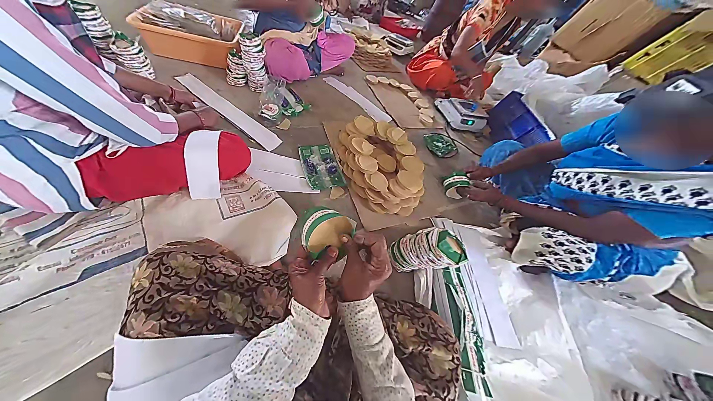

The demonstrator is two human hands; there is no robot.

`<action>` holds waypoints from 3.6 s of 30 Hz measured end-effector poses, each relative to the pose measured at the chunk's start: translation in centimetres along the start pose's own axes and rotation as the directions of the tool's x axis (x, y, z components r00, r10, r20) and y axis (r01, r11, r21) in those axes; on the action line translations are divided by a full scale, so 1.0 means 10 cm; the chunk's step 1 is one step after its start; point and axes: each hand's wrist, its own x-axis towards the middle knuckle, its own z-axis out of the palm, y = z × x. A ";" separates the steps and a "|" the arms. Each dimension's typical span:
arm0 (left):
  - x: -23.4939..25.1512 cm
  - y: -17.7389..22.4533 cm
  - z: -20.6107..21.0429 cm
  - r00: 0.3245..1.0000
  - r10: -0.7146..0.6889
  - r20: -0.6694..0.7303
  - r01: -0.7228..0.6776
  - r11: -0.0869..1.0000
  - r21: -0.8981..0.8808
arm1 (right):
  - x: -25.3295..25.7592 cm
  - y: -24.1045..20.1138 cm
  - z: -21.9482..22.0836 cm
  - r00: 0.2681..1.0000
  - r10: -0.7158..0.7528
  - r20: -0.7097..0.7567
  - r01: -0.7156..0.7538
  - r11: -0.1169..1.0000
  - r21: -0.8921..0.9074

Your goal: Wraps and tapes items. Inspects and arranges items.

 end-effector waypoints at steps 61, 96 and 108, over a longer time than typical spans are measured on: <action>0.77 0.03 -0.43 0.637 -0.080 0.767 -0.770 -0.028 0.637 | -0.28 0.20 -0.05 0.654 0.722 0.226 -0.755 0.645 0.123; 1.28 -0.37 0.24 0.478 -0.861 0.174 -0.848 -0.401 0.346 | 0.30 1.23 -0.24 -0.092 0.746 0.660 0.378 0.639 -0.670; 1.48 -0.77 -0.04 0.417 -0.875 0.246 -0.876 -0.315 0.366 | 0.28 1.83 -0.35 0.321 0.850 0.417 -0.299 0.509 -0.807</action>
